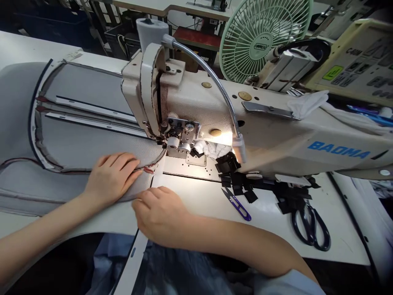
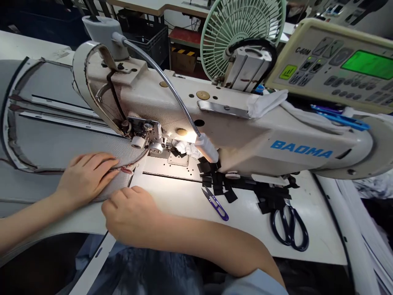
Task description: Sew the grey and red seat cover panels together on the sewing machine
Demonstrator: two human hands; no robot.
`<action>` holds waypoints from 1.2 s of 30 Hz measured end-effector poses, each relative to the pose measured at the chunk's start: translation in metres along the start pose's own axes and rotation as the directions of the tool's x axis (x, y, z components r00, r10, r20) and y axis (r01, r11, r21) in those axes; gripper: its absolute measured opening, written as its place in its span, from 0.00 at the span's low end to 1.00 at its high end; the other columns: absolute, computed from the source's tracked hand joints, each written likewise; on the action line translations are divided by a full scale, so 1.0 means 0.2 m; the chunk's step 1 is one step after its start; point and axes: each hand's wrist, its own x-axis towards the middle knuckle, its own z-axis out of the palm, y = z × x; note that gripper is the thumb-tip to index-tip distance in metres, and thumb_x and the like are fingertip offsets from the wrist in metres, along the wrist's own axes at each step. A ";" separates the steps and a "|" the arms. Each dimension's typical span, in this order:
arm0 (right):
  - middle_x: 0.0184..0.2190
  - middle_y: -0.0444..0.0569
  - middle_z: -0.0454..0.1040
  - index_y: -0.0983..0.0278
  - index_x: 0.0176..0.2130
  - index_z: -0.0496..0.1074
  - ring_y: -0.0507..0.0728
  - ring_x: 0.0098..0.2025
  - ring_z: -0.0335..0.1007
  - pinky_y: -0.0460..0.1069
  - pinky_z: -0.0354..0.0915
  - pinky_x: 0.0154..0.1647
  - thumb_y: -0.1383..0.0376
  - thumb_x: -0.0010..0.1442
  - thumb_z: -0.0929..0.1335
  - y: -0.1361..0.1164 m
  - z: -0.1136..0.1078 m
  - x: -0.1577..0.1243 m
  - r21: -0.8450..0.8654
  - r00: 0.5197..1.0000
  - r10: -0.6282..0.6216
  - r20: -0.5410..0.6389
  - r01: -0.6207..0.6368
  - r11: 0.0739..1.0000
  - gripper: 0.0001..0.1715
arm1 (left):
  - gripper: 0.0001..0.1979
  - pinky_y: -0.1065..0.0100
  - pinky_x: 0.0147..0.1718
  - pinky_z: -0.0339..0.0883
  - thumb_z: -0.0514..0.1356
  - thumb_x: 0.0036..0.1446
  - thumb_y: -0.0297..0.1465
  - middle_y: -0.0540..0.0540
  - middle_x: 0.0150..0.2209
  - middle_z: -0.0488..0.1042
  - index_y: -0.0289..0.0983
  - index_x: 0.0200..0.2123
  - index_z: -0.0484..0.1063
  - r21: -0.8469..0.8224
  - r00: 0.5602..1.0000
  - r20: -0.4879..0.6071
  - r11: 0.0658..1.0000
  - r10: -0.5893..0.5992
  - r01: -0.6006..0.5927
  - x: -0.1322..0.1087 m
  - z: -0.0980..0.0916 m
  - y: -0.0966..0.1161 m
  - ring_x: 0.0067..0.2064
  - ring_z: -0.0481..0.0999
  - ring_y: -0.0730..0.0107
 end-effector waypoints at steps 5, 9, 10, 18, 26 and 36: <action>0.61 0.71 0.67 0.79 0.59 0.65 0.63 0.58 0.69 0.57 0.66 0.52 0.68 0.68 0.60 -0.11 0.06 -0.02 -0.133 0.998 -0.003 0.061 0.011 0.991 0.24 | 0.13 0.63 0.33 0.59 0.50 0.66 0.27 0.45 0.30 0.73 0.38 0.31 0.71 -0.119 0.928 0.164 0.940 0.336 -0.319 0.07 0.05 -0.16 0.33 0.71 0.63; 0.66 0.74 0.58 0.82 0.65 0.58 0.67 0.66 0.60 0.59 0.63 0.58 0.65 0.70 0.59 -0.12 0.10 -0.01 -0.174 0.996 0.002 0.085 0.012 0.985 0.31 | 0.13 0.66 0.25 0.45 0.54 0.68 0.38 0.50 0.26 0.70 0.36 0.35 0.70 -0.146 0.868 0.312 0.922 0.386 -0.357 0.24 -0.03 -0.15 0.25 0.66 0.69; 0.67 0.74 0.57 0.83 0.66 0.56 0.68 0.67 0.59 0.59 0.61 0.60 0.64 0.70 0.59 -0.11 0.11 0.01 -0.164 0.997 0.014 0.069 -0.002 0.986 0.32 | 0.13 0.67 0.25 0.43 0.55 0.68 0.40 0.51 0.26 0.69 0.36 0.38 0.70 -0.127 0.869 0.338 0.932 0.362 -0.339 0.27 -0.07 -0.12 0.25 0.66 0.70; 0.58 0.70 0.68 0.78 0.62 0.63 0.72 0.63 0.60 0.65 0.58 0.63 0.52 0.67 0.64 -0.02 0.18 0.18 -0.035 0.988 0.146 0.050 -0.145 0.989 0.37 | 0.09 0.64 0.26 0.52 0.57 0.65 0.33 0.47 0.29 0.73 0.36 0.34 0.74 -0.164 0.848 0.377 0.928 0.372 -0.334 0.34 -0.12 -0.02 0.26 0.67 0.69; 0.60 0.62 0.70 0.70 0.63 0.66 0.68 0.62 0.65 0.63 0.62 0.61 0.60 0.67 0.64 -0.02 0.16 0.38 0.175 0.961 0.218 0.171 -0.248 0.953 0.29 | 0.08 0.61 0.26 0.50 0.56 0.61 0.21 0.44 0.33 0.75 0.35 0.37 0.75 -0.099 0.854 0.394 0.939 0.341 -0.330 0.31 -0.11 0.04 0.29 0.70 0.65; 0.61 0.62 0.70 0.71 0.59 0.69 0.63 0.59 0.66 0.57 0.68 0.50 0.71 0.64 0.65 0.04 0.04 -0.10 -0.035 0.993 0.115 -0.018 -0.115 0.993 0.24 | 0.08 0.63 0.25 0.51 0.57 0.59 0.19 0.44 0.32 0.75 0.33 0.36 0.74 -0.103 0.844 0.381 0.924 0.378 -0.368 0.27 -0.07 0.05 0.31 0.72 0.64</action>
